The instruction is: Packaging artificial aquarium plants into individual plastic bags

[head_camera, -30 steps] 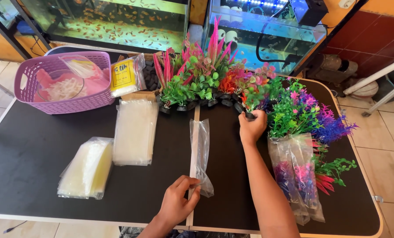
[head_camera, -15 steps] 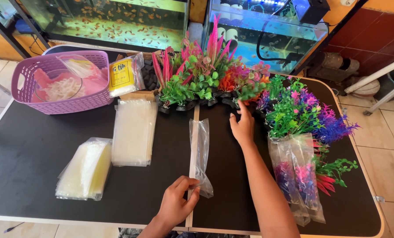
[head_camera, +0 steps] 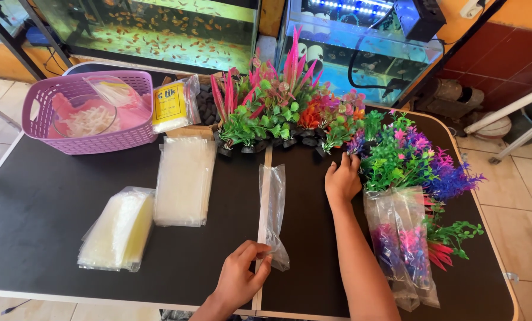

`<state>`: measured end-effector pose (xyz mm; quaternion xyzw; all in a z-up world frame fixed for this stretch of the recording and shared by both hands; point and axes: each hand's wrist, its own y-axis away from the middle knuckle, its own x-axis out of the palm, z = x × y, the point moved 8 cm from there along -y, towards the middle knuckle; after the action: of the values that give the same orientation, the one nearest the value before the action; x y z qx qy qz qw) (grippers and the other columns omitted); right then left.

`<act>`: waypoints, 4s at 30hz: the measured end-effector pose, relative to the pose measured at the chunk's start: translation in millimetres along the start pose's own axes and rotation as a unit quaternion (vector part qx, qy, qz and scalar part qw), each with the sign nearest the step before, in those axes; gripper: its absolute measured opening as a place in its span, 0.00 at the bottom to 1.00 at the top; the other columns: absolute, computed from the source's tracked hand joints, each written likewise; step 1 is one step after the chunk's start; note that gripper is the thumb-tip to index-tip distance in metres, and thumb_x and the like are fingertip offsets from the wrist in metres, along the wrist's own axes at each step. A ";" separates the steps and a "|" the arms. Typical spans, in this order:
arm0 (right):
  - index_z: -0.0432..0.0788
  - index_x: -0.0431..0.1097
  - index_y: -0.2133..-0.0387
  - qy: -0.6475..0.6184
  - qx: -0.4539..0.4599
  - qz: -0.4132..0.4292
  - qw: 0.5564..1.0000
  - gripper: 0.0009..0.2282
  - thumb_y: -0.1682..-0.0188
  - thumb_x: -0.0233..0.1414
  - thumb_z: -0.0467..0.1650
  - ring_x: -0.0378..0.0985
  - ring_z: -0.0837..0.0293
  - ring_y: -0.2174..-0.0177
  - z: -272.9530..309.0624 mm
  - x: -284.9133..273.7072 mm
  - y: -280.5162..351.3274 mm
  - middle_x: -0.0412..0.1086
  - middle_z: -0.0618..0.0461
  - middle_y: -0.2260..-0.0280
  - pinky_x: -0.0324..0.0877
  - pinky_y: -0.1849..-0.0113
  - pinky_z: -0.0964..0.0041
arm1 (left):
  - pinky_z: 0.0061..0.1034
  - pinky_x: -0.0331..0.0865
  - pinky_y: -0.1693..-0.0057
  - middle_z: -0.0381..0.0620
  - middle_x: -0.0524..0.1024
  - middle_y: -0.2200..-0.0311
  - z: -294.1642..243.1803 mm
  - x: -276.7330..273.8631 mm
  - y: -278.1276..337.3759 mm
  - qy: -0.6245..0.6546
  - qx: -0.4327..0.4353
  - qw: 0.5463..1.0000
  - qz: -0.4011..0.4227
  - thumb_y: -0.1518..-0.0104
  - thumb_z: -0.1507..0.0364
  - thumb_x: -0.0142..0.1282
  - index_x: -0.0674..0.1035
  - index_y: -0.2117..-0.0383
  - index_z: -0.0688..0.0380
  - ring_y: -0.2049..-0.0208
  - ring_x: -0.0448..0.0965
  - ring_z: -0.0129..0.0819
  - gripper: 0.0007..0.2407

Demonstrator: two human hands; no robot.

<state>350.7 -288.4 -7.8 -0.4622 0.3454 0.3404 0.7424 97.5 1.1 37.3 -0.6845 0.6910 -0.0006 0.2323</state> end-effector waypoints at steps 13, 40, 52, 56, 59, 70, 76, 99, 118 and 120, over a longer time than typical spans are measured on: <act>0.49 0.69 0.42 -0.017 0.011 -0.016 1.000 0.24 0.53 0.57 0.37 0.80 0.37 0.64 0.2 -16.2 5.9 0.67 0.56 0.41 0.71 0.70 0.36 | 0.23 0.73 0.70 0.42 0.77 0.69 -0.3 -0.5 1.1 -0.001 0.002 1.000 0.001 0.40 0.71 0.55 0.81 0.60 0.58 0.69 0.81 0.29 0.07; 0.38 0.68 0.72 -0.273 -0.181 -0.182 0.927 0.08 0.61 0.58 0.19 0.72 0.47 0.69 55.1 -130.1 112.6 0.68 0.46 0.71 0.69 0.63 0.55 | 0.30 0.61 0.74 0.45 0.76 0.59 -8.9 -6.0 2.6 -0.007 -0.012 1.000 0.019 0.45 0.74 0.48 0.80 0.59 0.56 0.73 0.77 0.33 0.11; 0.43 0.75 0.75 -0.359 -0.274 -0.253 0.856 0.07 0.61 0.68 0.27 0.80 0.53 0.70 76.6 -200.6 213.2 0.75 0.52 0.71 0.76 0.65 0.61 | 0.37 0.76 0.61 0.54 0.78 0.72 -24.4 -16.9 -2.6 0.084 0.070 0.994 -0.026 0.42 0.67 0.62 0.84 0.62 0.61 0.67 0.82 0.54 0.10; 0.45 0.76 0.74 -0.367 -0.289 -0.252 0.848 0.08 0.59 0.69 0.30 0.79 0.52 0.70 80.8 -205.8 238.7 0.76 0.51 0.70 0.76 0.65 0.61 | 0.33 0.74 0.62 0.50 0.80 0.73 -26.7 -18.6 -16.2 0.114 0.097 0.987 -0.051 0.46 0.67 0.67 0.84 0.64 0.59 0.68 0.81 0.46 0.09; 0.47 0.77 0.74 -0.366 -0.310 -0.238 0.844 0.07 0.60 0.68 0.31 0.80 0.54 0.70 93.8 -209.7 248.4 0.76 0.53 0.70 0.77 0.65 0.62 | 0.31 0.72 0.63 0.49 0.80 0.75 -20.1 -9.4 -24.9 0.158 0.103 0.981 -0.035 0.47 0.68 0.69 0.84 0.67 0.60 0.71 0.79 0.41 0.09; 0.41 0.75 0.70 -0.396 -0.375 -0.108 0.831 0.10 0.58 0.67 0.33 0.81 0.49 0.72 111.2 -204.7 243.6 0.75 0.49 0.70 0.77 0.68 0.58 | 0.25 0.72 0.69 0.48 0.78 0.82 15.0 -6.9 -3.5 0.204 -0.037 0.974 -0.092 0.43 0.75 0.63 0.81 0.70 0.63 0.75 0.76 0.26 0.04; 0.41 0.74 0.60 -0.373 -0.324 -0.087 0.865 0.20 0.63 0.69 0.36 0.79 0.48 0.65 95.5 -189.7 236.2 0.74 0.48 0.65 0.75 0.61 0.55 | 0.31 0.77 0.67 0.55 0.82 0.78 17.2 -0.5 -1.3 0.185 -0.026 0.980 -0.065 0.39 0.76 0.58 0.80 0.63 0.64 0.74 0.80 0.31 0.04; 0.35 0.58 0.37 -0.491 -0.132 0.059 0.859 0.31 0.55 0.61 0.26 0.80 0.57 0.64 59.5 -127.4 222.9 0.81 0.48 0.65 0.72 0.61 0.67 | 0.31 0.75 0.64 0.51 0.85 0.72 -2.8 -3.1 1.0 0.103 0.046 0.992 -0.060 0.49 0.78 0.66 0.76 0.58 0.58 0.72 0.84 0.41 0.14; 0.38 0.59 0.39 -0.506 -0.136 0.063 0.850 0.27 0.53 0.59 0.27 0.79 0.61 0.64 67.6 -143.6 223.6 0.79 0.50 0.65 0.72 0.58 0.67 | 0.22 0.62 0.65 0.32 0.69 0.79 2.5 -1.6 1.8 0.140 -0.046 0.989 -0.016 0.35 0.65 0.52 0.75 0.50 0.52 0.77 0.66 0.22 0.12; 0.37 0.58 0.39 -0.512 -0.155 0.064 0.843 0.28 0.52 0.61 0.29 0.81 0.59 0.64 69.7 -145.4 225.3 0.79 0.49 0.66 0.73 0.58 0.66 | 0.21 0.68 0.60 0.34 0.76 0.71 -5.1 -4.2 2.9 0.182 0.002 0.983 -0.014 0.37 0.56 0.50 0.74 0.47 0.57 0.72 0.73 0.22 0.20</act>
<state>101.7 -174.4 34.3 -0.3085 -0.1121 0.6247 0.7086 93.0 3.7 42.4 -0.6819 0.7124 -0.1291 0.1040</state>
